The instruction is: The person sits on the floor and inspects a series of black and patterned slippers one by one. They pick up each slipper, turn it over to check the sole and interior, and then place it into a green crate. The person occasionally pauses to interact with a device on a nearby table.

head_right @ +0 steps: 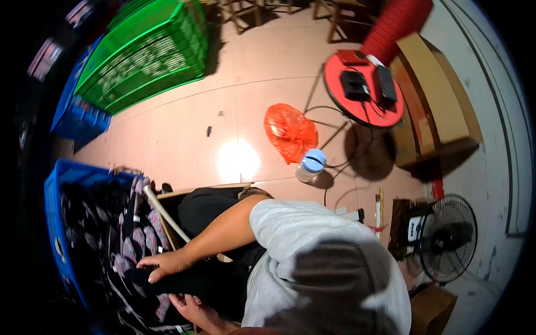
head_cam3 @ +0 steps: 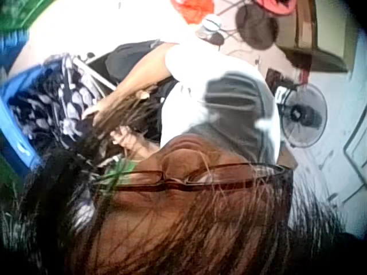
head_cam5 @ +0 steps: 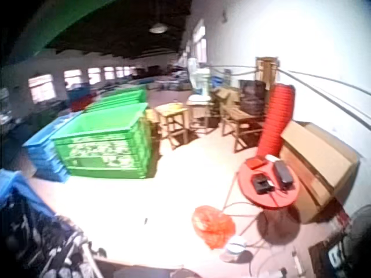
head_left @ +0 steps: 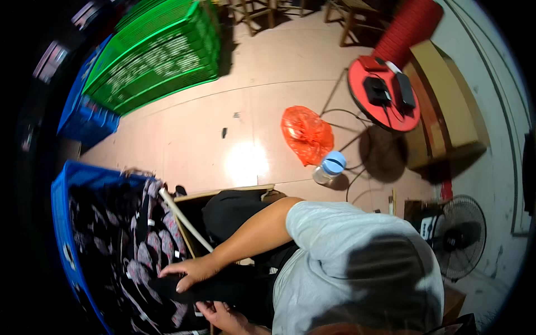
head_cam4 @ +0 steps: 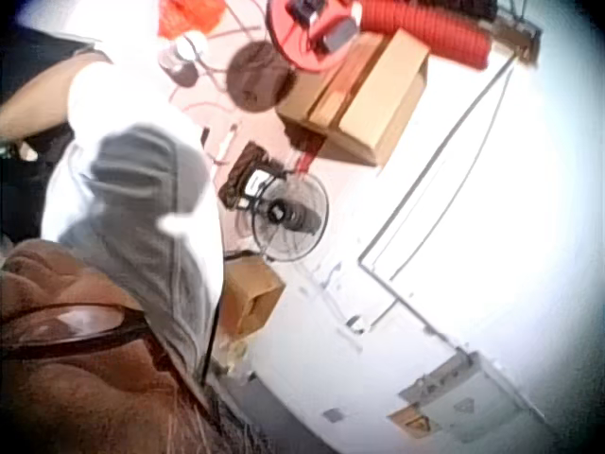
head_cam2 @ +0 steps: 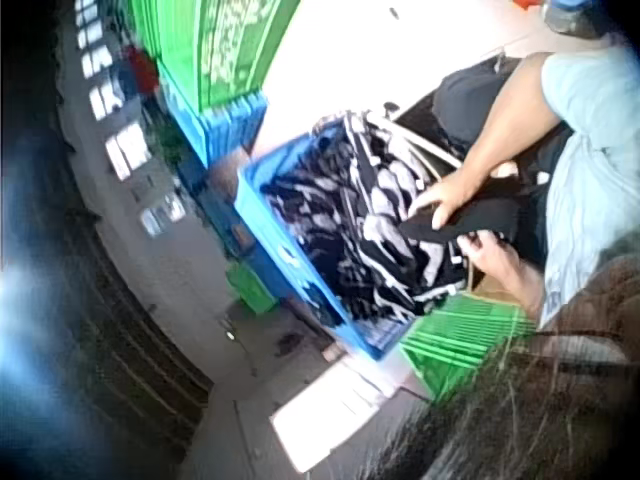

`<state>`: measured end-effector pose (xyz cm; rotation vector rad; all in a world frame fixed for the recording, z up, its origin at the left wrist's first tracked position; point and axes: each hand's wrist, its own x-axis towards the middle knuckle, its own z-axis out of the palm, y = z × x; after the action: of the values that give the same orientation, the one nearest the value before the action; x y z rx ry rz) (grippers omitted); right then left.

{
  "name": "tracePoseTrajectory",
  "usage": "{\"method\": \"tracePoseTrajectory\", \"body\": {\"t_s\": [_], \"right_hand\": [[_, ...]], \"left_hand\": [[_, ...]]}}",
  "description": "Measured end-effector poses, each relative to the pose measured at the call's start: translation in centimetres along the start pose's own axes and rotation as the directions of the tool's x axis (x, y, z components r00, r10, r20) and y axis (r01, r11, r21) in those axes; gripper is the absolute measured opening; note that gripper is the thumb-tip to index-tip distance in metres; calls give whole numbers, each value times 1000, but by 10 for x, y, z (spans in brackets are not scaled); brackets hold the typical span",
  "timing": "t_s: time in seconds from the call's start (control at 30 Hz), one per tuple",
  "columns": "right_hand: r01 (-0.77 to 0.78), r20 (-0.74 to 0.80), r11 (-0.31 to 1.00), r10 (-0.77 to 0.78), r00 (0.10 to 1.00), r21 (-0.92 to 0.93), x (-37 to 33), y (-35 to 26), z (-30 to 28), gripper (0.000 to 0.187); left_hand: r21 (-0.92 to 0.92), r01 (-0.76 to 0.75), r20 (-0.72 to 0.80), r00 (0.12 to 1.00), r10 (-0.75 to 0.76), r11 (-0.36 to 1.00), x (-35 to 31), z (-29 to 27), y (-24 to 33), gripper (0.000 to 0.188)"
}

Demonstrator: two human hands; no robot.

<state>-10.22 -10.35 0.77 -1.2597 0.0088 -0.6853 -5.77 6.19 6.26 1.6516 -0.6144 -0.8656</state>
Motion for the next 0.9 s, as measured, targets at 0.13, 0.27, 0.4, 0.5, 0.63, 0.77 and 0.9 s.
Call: {"method": "tracePoseTrajectory", "body": {"t_s": [0.13,0.27,0.4,0.5,0.63,0.77,0.9], "right_hand": [[61,-100,996,-54,994,71,2,-5,-1,84],[89,-96,976,-71,993,201,3,-13,-4,83],[103,-98,956,-79,992,275,4,-3,-8,83],[132,-85,954,-113,990,268,5,2,-9,81],[118,-48,963,-109,993,243,-1,-6,-10,75],[89,-31,960,-84,996,264,-18,-27,-7,73],[71,-22,961,-68,997,268,-13,-22,-2,72]], "left_hand": [[275,-262,69,965,253,925,9,1,-1,39],[506,-540,188,830,524,673,21,-14,-15,45],[250,-92,-64,992,112,964,-5,37,25,33],[176,-121,-66,989,134,977,-9,41,26,30],[88,-138,-80,986,145,987,3,20,2,27],[128,-144,-93,983,156,981,-4,26,4,26],[4,-102,-94,990,102,995,-9,29,4,24]]}}
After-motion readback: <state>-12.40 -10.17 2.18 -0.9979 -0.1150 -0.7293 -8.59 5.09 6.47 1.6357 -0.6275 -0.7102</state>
